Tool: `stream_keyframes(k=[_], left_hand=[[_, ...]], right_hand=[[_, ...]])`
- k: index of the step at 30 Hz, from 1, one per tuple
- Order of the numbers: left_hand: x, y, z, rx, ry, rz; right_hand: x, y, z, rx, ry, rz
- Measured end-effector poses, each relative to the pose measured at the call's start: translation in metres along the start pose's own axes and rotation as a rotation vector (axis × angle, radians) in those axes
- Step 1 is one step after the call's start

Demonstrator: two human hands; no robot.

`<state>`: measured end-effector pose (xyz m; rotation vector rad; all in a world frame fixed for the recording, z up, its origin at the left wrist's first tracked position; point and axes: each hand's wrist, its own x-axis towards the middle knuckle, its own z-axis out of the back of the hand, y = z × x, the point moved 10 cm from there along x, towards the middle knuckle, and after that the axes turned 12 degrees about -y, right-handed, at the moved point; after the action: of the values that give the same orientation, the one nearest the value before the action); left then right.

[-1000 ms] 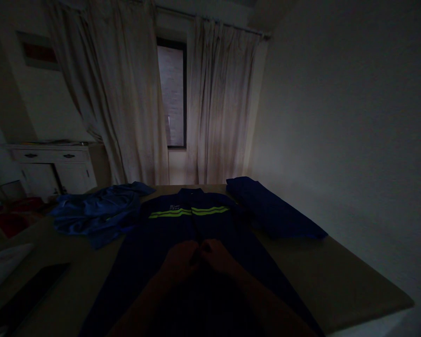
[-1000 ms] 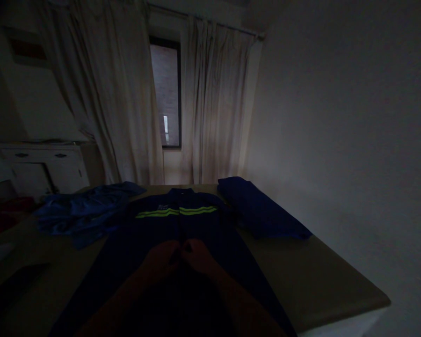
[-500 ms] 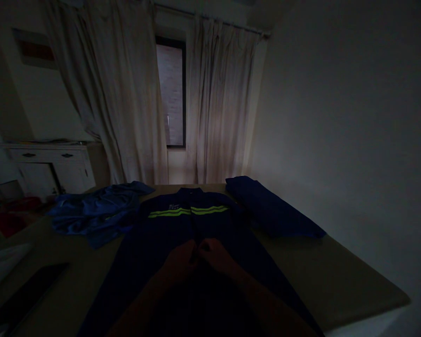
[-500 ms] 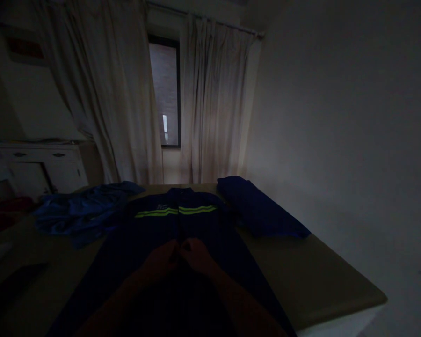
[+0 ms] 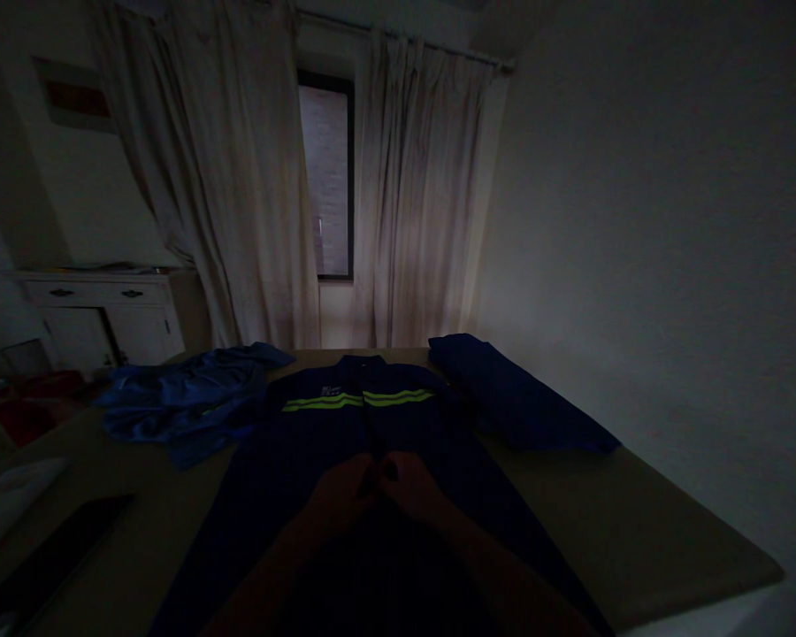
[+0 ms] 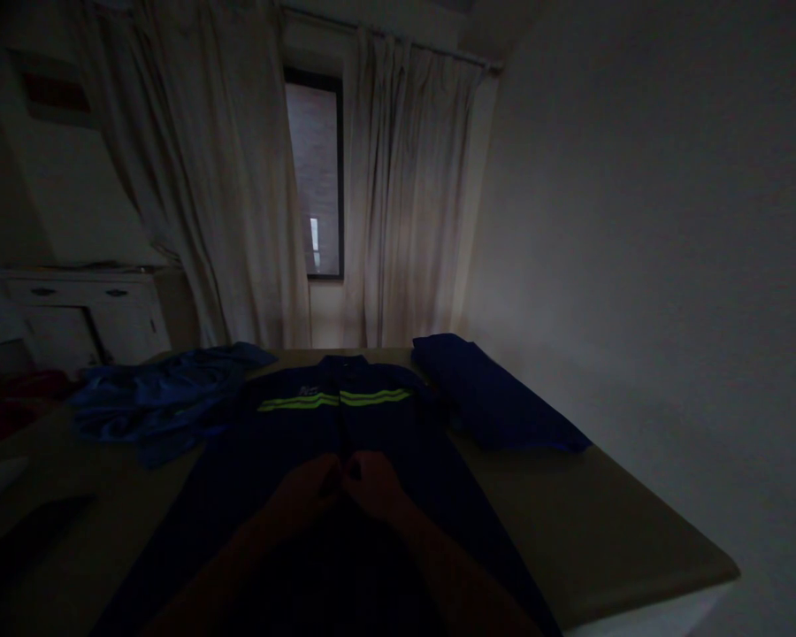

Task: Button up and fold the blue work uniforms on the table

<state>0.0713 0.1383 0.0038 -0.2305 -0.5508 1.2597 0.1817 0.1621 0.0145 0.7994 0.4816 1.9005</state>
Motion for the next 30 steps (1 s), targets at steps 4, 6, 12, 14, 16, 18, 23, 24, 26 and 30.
stream_keyframes(k=[4, 6, 12, 14, 16, 18, 23, 24, 26, 30], left_hand=[[0.0, 0.002, -0.002, 0.008, 0.029, 0.037], [0.0, 0.002, -0.003, 0.048, 0.034, 0.044], [0.0, 0.0, -0.004, 0.135, 0.029, 0.068], [0.0, -0.001, -0.005, 0.154, 0.025, 0.057], [0.0, -0.002, -0.005, 0.155, 0.019, 0.05], [0.0, -0.003, -0.004, 0.147, 0.007, 0.044], [-0.002, -0.006, -0.003, 0.135, -0.003, 0.017], [-0.002, -0.007, -0.003, 0.137, -0.005, 0.013], [-0.003, -0.008, -0.004, 0.142, -0.016, -0.001], [-0.003, -0.012, -0.002, 0.179, -0.048, -0.023]], right_hand=[[-0.001, -0.002, -0.003, -0.018, 0.009, -0.034], [-0.001, -0.002, -0.004, -0.008, 0.006, -0.031], [-0.001, -0.002, -0.003, 0.009, -0.008, -0.049], [-0.001, 0.0, -0.002, 0.017, -0.007, -0.042], [-0.002, 0.0, -0.003, 0.022, -0.003, -0.041], [-0.002, 0.0, -0.003, 0.024, 0.001, -0.038], [-0.001, 0.002, -0.002, 0.04, -0.01, -0.009], [-0.001, 0.001, -0.002, 0.036, -0.012, -0.009], [0.0, 0.002, -0.001, 0.027, -0.012, -0.008], [-0.001, 0.001, 0.001, 0.006, -0.007, -0.039]])
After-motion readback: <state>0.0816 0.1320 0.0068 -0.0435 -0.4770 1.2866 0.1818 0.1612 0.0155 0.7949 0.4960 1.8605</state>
